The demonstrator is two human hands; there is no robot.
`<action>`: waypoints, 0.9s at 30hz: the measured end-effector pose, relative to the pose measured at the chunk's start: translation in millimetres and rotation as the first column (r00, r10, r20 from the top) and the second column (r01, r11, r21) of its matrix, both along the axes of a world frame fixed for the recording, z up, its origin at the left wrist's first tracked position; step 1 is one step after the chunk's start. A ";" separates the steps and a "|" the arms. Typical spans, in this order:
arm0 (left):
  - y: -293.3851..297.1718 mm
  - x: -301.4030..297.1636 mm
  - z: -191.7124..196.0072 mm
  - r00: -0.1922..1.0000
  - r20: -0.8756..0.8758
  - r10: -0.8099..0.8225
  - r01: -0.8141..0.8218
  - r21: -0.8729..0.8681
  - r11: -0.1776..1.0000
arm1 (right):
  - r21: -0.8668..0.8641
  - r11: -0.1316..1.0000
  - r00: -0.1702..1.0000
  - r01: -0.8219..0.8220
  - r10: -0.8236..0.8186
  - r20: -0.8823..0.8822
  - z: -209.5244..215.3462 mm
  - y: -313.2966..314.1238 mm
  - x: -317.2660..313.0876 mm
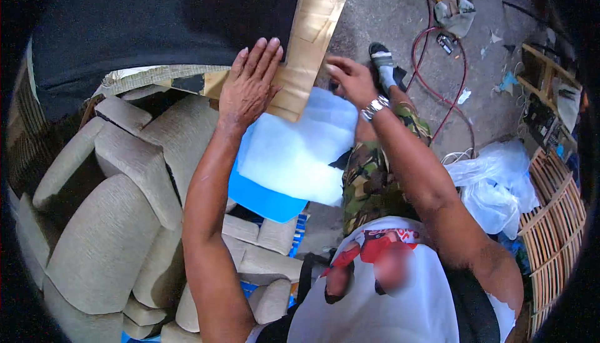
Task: Attaching fabric to a padded chair seat using a pneumatic stapler and cutting excess fabric with scissors.
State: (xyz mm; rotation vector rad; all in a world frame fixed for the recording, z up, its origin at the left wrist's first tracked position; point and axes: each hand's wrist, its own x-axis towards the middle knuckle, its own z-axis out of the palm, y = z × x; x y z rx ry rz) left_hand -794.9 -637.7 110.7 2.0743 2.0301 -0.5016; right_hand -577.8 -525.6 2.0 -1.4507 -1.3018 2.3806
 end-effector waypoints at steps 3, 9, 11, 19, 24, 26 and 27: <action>1.9 -10.7 2.9 0.998 -0.018 -0.059 0.059 -0.026 0.998 | 0.238 0.970 0.982 -0.042 -0.003 0.187 -18.0 47.9 37.6; 17.8 -20.8 -0.3 0.993 -0.075 -0.091 0.092 0.015 0.996 | 0.807 0.549 0.965 -0.219 0.003 0.261 -7.0 205.2 -0.2; 8.3 -28.3 0.5 0.997 -0.055 -0.052 0.055 0.051 0.997 | 0.948 0.161 0.962 -0.274 0.035 0.272 2.4 254.8 -48.2; 21.1 -6.2 -25.9 0.974 -0.224 0.021 -0.019 0.013 1.000 | 0.988 -0.111 0.907 -0.109 0.394 0.145 19.3 459.1 -169.5; -73.9 -71.9 -48.1 0.965 -0.261 -0.039 0.048 0.029 0.998 | 0.599 0.425 0.716 -0.678 0.198 0.670 76.8 408.1 -253.2; -94.9 -86.1 -48.7 0.965 -0.259 -0.034 0.034 -0.005 0.999 | 0.519 -0.151 0.524 -0.841 0.011 0.852 117.1 350.6 -274.7; -85.3 -92.2 -53.2 0.965 -0.260 -0.038 0.052 0.050 0.997 | 0.560 -0.201 0.575 -0.804 -0.021 0.818 108.9 365.1 -270.3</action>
